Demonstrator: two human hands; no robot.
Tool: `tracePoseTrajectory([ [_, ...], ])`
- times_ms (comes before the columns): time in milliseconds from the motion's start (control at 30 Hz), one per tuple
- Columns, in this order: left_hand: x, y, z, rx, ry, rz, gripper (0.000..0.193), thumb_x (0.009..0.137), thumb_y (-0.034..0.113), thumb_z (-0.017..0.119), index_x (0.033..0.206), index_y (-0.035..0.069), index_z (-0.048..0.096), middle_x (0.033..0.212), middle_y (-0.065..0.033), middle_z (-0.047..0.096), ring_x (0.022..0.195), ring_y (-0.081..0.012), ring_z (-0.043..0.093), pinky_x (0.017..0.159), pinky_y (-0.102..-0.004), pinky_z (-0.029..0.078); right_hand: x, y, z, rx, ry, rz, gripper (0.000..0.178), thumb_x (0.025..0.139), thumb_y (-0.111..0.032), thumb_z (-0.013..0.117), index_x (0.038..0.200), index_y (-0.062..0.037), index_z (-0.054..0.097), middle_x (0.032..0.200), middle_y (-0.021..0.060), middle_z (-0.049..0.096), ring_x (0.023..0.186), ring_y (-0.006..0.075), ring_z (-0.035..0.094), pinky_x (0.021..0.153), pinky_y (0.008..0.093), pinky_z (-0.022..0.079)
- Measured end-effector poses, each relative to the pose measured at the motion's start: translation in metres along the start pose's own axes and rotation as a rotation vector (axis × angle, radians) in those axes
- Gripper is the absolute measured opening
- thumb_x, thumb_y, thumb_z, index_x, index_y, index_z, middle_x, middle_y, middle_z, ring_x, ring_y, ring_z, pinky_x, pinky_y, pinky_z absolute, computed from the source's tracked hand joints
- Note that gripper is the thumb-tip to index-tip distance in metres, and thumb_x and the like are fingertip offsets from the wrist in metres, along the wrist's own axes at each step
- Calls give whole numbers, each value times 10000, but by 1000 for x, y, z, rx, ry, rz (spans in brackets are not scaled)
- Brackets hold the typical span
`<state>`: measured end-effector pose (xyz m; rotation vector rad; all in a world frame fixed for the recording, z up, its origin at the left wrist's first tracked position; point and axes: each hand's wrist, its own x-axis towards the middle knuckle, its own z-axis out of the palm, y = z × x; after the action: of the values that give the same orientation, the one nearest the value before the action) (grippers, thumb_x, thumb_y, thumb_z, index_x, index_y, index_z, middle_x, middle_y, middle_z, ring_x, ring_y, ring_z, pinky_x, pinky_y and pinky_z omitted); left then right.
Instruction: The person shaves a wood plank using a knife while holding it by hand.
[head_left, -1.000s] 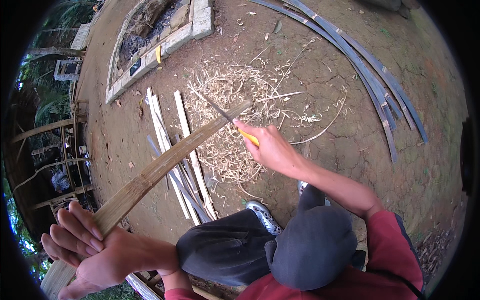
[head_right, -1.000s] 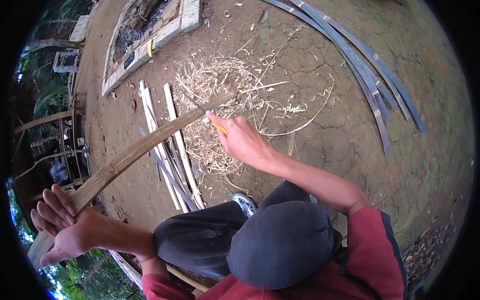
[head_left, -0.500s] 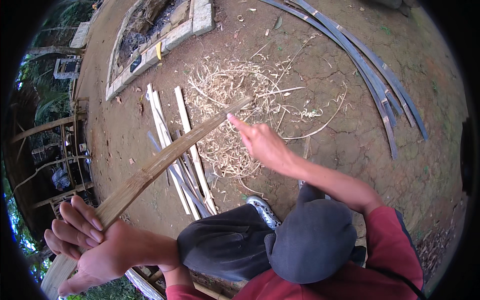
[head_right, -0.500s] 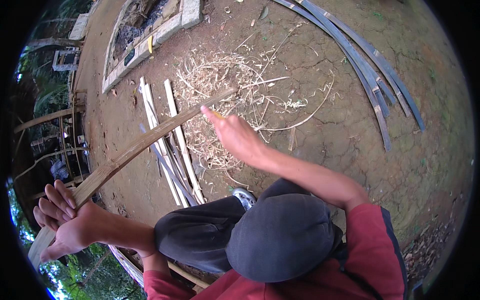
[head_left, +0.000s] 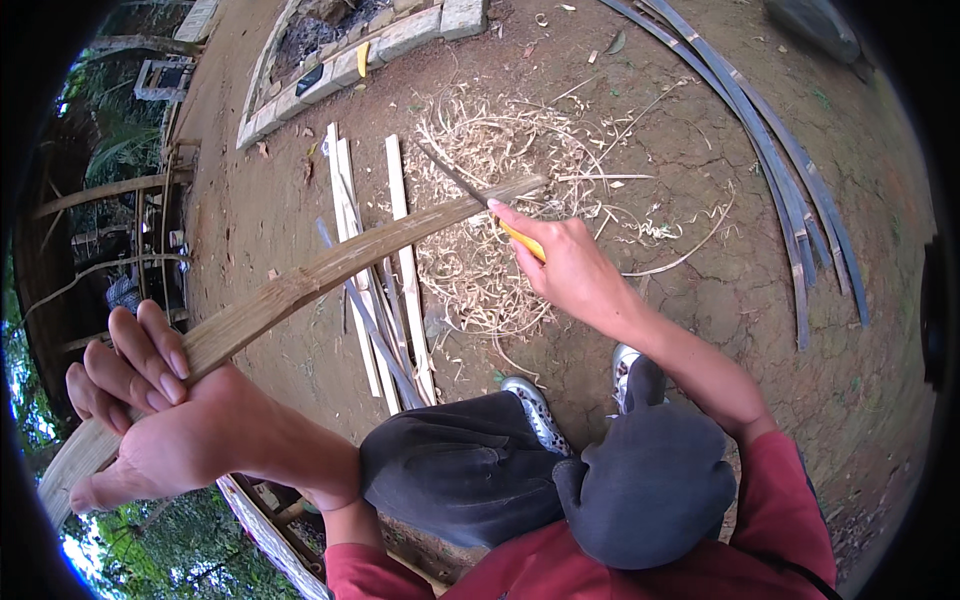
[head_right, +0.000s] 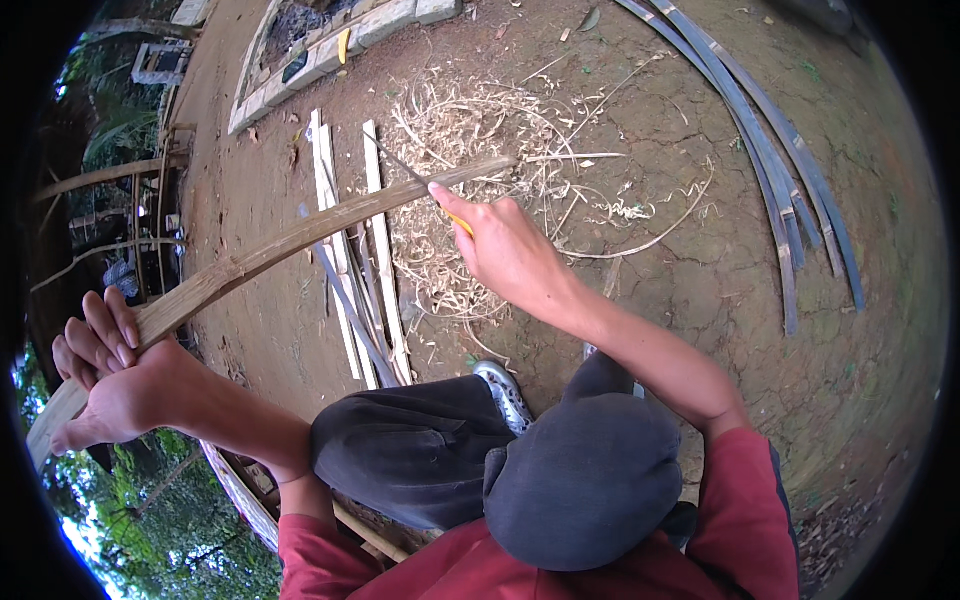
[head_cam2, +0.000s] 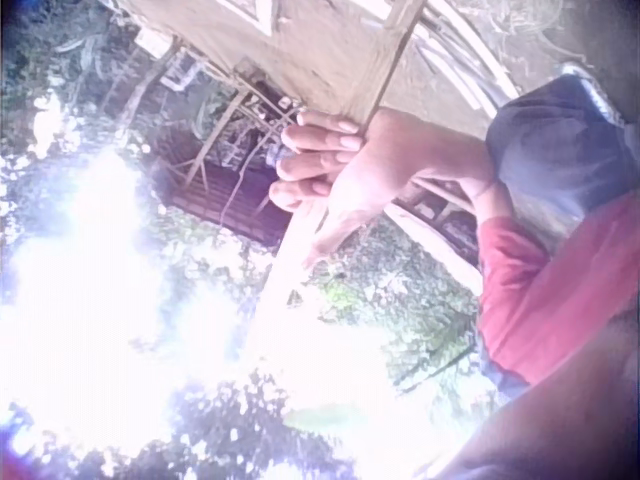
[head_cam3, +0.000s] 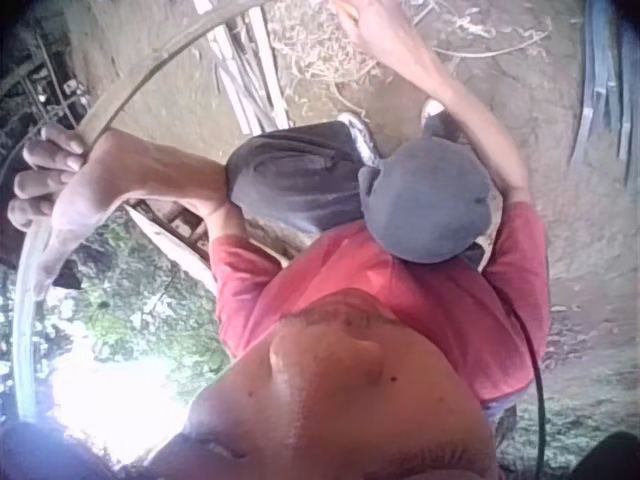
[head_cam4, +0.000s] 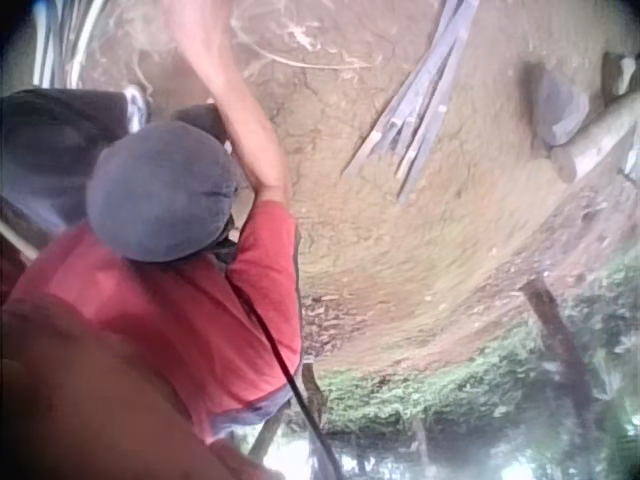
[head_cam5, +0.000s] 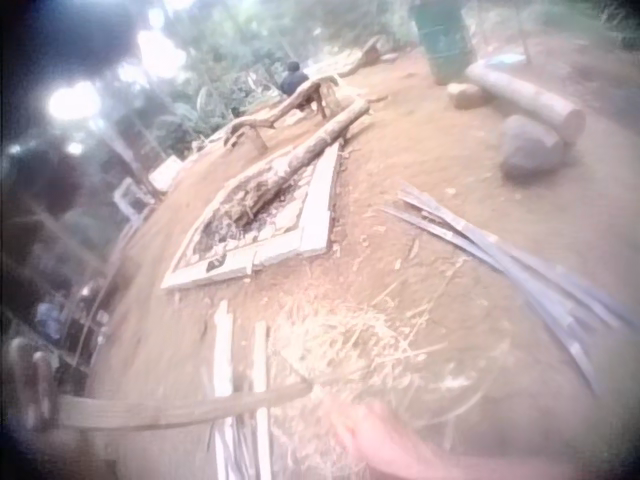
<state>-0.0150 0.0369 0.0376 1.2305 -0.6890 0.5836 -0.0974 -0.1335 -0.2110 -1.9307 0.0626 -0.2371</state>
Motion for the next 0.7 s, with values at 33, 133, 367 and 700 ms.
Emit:
tracePoseTrajectory([
  [33, -3, 2, 7, 64, 96, 13, 761, 830, 871, 121, 643, 145, 251, 500, -10, 204, 447, -130, 191, 388, -255, 190, 0, -6, 2, 15, 20, -31, 473, 899, 35, 588, 1365, -35, 545, 577, 135, 624, 440, 172, 563, 437, 333, 481],
  [133, -9, 4, 5, -108, -48, -20, 775, 811, 890, 127, 642, 146, 259, 502, -9, 207, 450, -130, 196, 396, -253, 193, -6, -24, 3, 26, 36, -112, 510, 902, 22, 594, 1397, -72, 516, 650, 150, 660, 498, 190, 617, 492, 348, 511],
  [367, -16, 8, 11, -230, -110, -79, 774, 809, 896, 173, 646, 148, 286, 506, -3, 220, 446, -129, 199, 402, -259, 193, -5, 20, 15, -152, -71, 124, 509, 893, 64, 566, 1388, -48, 527, 630, 143, 637, 467, 161, 574, 446, 306, 498],
  [700, -17, 6, 2, -148, -24, -70, 769, 815, 889, 153, 648, 150, 282, 507, -6, 230, 443, -126, 209, 397, -261, 193, -17, 19, 21, -44, 30, 64, 521, 886, 15, 603, 1382, -136, 555, 794, 192, 720, 519, 207, 660, 486, 350, 529],
])
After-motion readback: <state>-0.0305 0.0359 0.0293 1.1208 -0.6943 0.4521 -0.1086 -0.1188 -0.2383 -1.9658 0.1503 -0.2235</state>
